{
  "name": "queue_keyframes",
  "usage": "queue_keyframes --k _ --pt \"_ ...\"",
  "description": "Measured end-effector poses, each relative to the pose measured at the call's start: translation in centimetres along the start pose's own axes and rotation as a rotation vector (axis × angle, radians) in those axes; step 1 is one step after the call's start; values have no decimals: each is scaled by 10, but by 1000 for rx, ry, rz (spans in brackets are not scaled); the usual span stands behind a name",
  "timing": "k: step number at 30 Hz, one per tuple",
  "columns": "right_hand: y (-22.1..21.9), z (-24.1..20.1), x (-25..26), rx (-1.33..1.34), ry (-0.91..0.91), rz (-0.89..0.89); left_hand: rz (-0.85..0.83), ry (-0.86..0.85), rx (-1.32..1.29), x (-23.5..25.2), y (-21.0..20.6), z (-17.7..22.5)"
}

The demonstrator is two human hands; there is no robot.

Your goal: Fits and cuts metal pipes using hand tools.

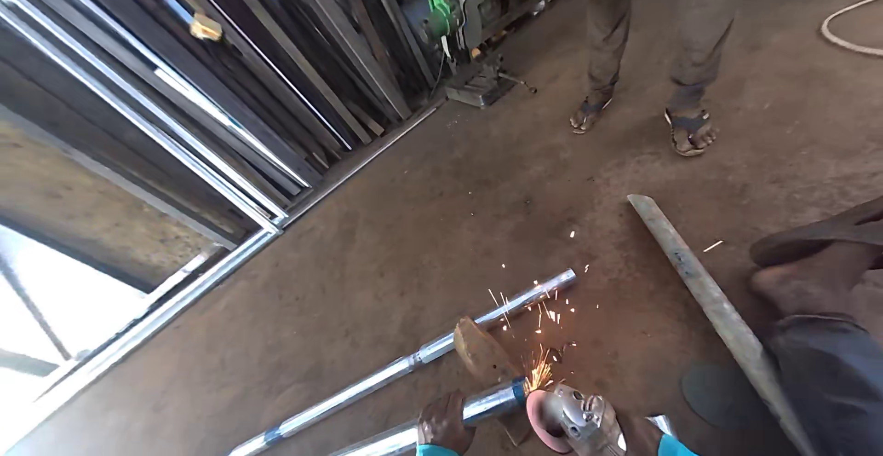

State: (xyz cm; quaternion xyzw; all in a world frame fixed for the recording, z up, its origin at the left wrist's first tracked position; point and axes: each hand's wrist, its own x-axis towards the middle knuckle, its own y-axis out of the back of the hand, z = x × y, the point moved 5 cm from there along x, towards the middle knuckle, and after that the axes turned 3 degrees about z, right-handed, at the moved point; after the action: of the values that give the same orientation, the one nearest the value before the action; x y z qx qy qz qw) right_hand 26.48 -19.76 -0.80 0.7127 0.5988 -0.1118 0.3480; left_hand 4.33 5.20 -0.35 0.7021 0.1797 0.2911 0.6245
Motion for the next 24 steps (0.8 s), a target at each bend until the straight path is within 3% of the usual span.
queue_keyframes --k 5,9,12,18,24 --pt "1 -4 5 33 27 -40 -89 23 5 0 1 2" --pt "2 6 8 -3 -8 -55 16 -10 9 0 -2 0" --pt "3 -3 11 45 10 -57 -55 14 -11 0 -1 0" --pt "0 12 18 26 19 -57 -1 -8 20 1 -2 -1" --pt "3 5 17 -21 3 -87 -167 54 2 2 -2 -3"
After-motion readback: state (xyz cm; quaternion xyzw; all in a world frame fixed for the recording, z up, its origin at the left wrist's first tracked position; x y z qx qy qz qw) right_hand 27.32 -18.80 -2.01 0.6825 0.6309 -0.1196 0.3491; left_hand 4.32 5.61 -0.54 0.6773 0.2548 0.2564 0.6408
